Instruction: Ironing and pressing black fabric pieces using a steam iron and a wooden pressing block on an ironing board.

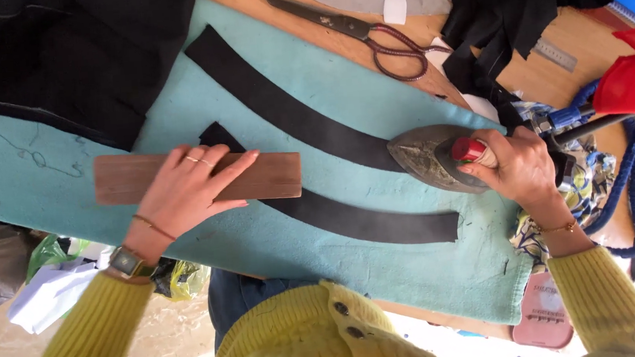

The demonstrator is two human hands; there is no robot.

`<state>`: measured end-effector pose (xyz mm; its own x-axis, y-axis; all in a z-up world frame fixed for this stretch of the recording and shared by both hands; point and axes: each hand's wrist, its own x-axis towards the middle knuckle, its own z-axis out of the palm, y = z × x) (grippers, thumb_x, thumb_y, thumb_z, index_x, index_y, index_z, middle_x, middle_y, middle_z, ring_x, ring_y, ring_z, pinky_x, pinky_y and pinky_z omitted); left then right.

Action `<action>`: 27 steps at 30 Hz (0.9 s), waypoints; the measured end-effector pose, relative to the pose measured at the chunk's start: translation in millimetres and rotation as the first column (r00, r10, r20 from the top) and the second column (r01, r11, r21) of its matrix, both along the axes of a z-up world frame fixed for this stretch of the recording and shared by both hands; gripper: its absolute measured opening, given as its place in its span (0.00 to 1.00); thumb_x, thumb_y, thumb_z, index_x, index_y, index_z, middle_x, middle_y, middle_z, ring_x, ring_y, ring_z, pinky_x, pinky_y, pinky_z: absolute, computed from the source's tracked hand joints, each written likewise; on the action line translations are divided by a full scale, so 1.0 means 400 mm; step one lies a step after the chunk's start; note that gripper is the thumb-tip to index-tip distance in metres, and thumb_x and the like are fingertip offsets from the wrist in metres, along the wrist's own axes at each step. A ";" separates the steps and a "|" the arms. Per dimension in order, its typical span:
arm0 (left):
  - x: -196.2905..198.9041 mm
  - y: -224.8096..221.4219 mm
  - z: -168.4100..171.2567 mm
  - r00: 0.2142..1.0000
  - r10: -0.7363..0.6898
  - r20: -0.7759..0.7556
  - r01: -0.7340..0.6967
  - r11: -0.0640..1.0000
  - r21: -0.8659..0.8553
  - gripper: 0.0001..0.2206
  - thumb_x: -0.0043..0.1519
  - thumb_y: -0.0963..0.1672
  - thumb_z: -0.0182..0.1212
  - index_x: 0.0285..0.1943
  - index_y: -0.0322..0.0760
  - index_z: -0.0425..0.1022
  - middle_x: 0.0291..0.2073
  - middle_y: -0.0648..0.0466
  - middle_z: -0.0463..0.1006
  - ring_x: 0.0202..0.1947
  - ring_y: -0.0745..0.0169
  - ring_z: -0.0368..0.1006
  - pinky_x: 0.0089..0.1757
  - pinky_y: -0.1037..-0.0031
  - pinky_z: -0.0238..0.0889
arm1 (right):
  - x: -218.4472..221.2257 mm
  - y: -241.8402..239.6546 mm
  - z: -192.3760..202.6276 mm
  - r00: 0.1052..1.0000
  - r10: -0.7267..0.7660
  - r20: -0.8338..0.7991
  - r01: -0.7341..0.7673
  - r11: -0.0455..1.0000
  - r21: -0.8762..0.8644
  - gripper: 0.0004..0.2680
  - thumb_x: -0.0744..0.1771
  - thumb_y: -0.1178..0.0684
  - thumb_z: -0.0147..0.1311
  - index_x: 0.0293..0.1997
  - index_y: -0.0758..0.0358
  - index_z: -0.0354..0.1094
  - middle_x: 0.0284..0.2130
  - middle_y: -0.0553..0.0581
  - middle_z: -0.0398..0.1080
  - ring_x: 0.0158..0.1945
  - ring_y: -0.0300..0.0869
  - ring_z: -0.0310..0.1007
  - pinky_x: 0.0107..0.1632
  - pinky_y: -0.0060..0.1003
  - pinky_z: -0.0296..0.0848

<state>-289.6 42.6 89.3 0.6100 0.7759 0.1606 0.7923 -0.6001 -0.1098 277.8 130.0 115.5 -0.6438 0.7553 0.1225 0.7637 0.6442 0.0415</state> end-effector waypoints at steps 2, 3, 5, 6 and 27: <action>0.008 -0.007 -0.023 1.000 -0.009 0.010 0.008 1.000 0.014 0.40 0.57 0.65 0.60 0.78 0.54 0.59 0.53 0.53 0.73 0.46 0.59 0.70 0.48 0.68 0.63 | 0.005 -0.001 -0.001 1.000 -0.012 0.005 0.012 1.000 -0.026 0.23 0.66 0.28 0.50 0.51 0.57 0.71 0.30 0.57 0.73 0.29 0.54 0.70 0.38 0.47 0.71; 0.012 -0.009 -0.035 1.000 -0.015 0.019 0.014 0.999 0.029 0.41 0.57 0.64 0.62 0.77 0.54 0.60 0.53 0.53 0.73 0.47 0.58 0.70 0.50 0.67 0.64 | 0.008 -0.003 -0.001 1.000 -0.022 0.008 0.022 0.998 -0.050 0.22 0.65 0.28 0.52 0.53 0.57 0.70 0.34 0.56 0.75 0.31 0.54 0.71 0.38 0.49 0.71; 0.002 -0.022 -0.034 1.000 0.000 0.014 0.000 1.000 0.017 0.40 0.57 0.64 0.61 0.77 0.55 0.60 0.53 0.54 0.74 0.47 0.59 0.70 0.49 0.68 0.64 | 0.023 0.005 -0.013 1.000 -0.005 0.003 0.005 0.998 -0.066 0.22 0.65 0.29 0.53 0.53 0.58 0.70 0.31 0.58 0.74 0.31 0.55 0.70 0.38 0.49 0.71; -0.003 -0.027 -0.033 1.000 0.023 0.006 -0.023 1.000 0.006 0.39 0.57 0.64 0.60 0.77 0.57 0.61 0.54 0.54 0.74 0.47 0.60 0.71 0.49 0.68 0.64 | 0.030 0.008 -0.020 1.000 0.021 -0.006 -0.021 0.996 -0.082 0.22 0.65 0.29 0.53 0.52 0.58 0.71 0.29 0.59 0.72 0.31 0.55 0.69 0.38 0.50 0.72; -0.076 -0.076 -0.107 0.988 0.122 0.093 -0.125 0.992 0.029 0.32 0.60 0.63 0.53 0.75 0.65 0.67 0.53 0.58 0.72 0.52 0.61 0.70 0.54 0.64 0.63 | 0.064 -0.348 -0.026 0.989 -0.005 -0.149 0.000 0.999 -0.033 0.20 0.63 0.29 0.59 0.41 0.56 0.71 0.16 0.54 0.70 0.20 0.44 0.73 0.37 0.39 0.70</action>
